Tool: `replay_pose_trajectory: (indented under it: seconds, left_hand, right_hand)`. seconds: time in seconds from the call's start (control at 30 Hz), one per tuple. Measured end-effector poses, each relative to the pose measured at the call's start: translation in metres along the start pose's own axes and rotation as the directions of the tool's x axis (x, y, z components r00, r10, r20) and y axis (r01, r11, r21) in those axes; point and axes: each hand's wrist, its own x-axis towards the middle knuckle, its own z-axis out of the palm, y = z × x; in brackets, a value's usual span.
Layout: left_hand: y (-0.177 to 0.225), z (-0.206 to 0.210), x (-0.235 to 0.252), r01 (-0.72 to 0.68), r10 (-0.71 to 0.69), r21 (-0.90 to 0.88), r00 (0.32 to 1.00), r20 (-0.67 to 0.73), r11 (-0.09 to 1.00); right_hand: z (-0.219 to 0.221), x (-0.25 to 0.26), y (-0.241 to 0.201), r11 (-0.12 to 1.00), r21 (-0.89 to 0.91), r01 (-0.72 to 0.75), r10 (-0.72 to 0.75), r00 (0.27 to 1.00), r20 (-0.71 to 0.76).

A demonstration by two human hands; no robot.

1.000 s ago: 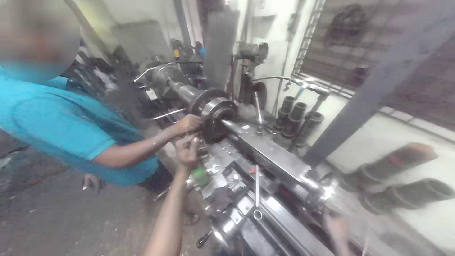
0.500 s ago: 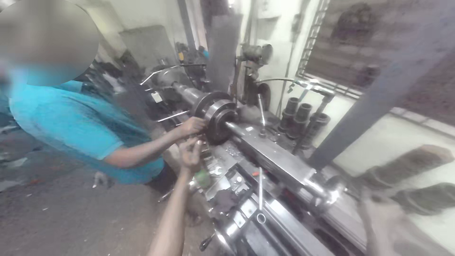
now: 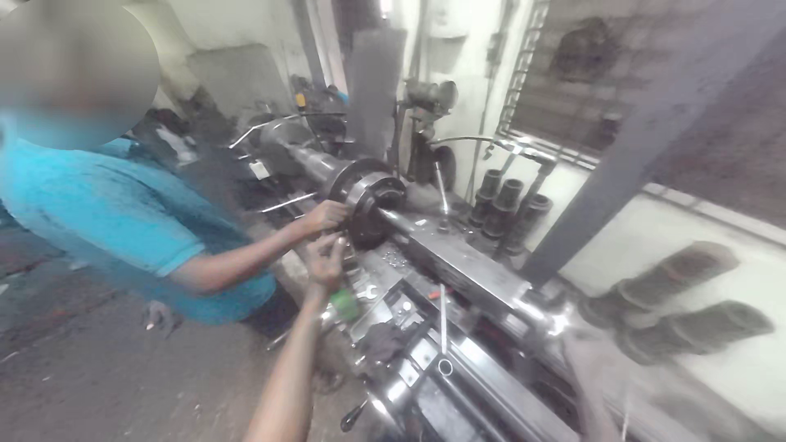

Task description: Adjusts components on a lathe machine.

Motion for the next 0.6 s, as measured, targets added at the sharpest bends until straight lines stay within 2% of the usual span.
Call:
replay_pose_trajectory:
  seconds: [0.07, 0.13, 0.2, 0.3, 0.37, 0.47, 0.53, 0.6]
  left_hand:
    - [-0.010, -0.001, 0.001, 0.002, -0.002, -0.025, 1.000, 0.014, 1.000]
    - [-0.006, -0.001, 0.002, 0.035, -0.034, -0.048, 0.999, 0.016, 0.998]
    - [0.013, 0.000, 0.004, 0.119, -0.119, -0.018, 0.993, 0.019, 0.993]
    - [-0.002, 0.002, 0.001, 0.043, -0.039, -0.122, 0.999, 0.029, 0.992]
    - [-0.009, 0.003, 0.000, 0.022, -0.018, -0.147, 0.999, 0.028, 0.989]
    - [-0.012, 0.002, 0.002, 0.018, -0.016, -0.163, 1.000, 0.009, 0.986]
    - [-0.015, 0.003, 0.001, 0.006, -0.003, -0.201, 1.000, 0.014, 0.979]
    - [-0.016, 0.003, 0.000, 0.006, -0.003, -0.208, 1.000, 0.011, 0.978]
  right_hand:
    - [-0.015, 0.028, -0.026, 0.997, 0.056, -0.054, 0.057, 0.997, -0.051]
    - [-0.038, 0.036, -0.049, 0.992, 0.127, 0.003, 0.013, 0.993, -0.121]
    - [-0.061, 0.023, -0.063, 0.963, 0.250, 0.100, -0.055, 0.982, -0.179]
    - [-0.083, -0.023, -0.077, 0.925, 0.355, 0.134, -0.063, 0.977, -0.205]
    - [-0.076, -0.062, -0.060, 0.903, 0.350, 0.250, -0.152, 0.946, -0.285]
    - [-0.047, -0.115, -0.026, 0.913, 0.258, 0.316, -0.252, 0.934, -0.253]
    - [-0.019, -0.116, -0.002, 0.943, 0.217, 0.252, -0.206, 0.955, -0.213]
    - [0.007, -0.081, 0.019, 0.962, 0.165, 0.220, -0.187, 0.963, -0.195]
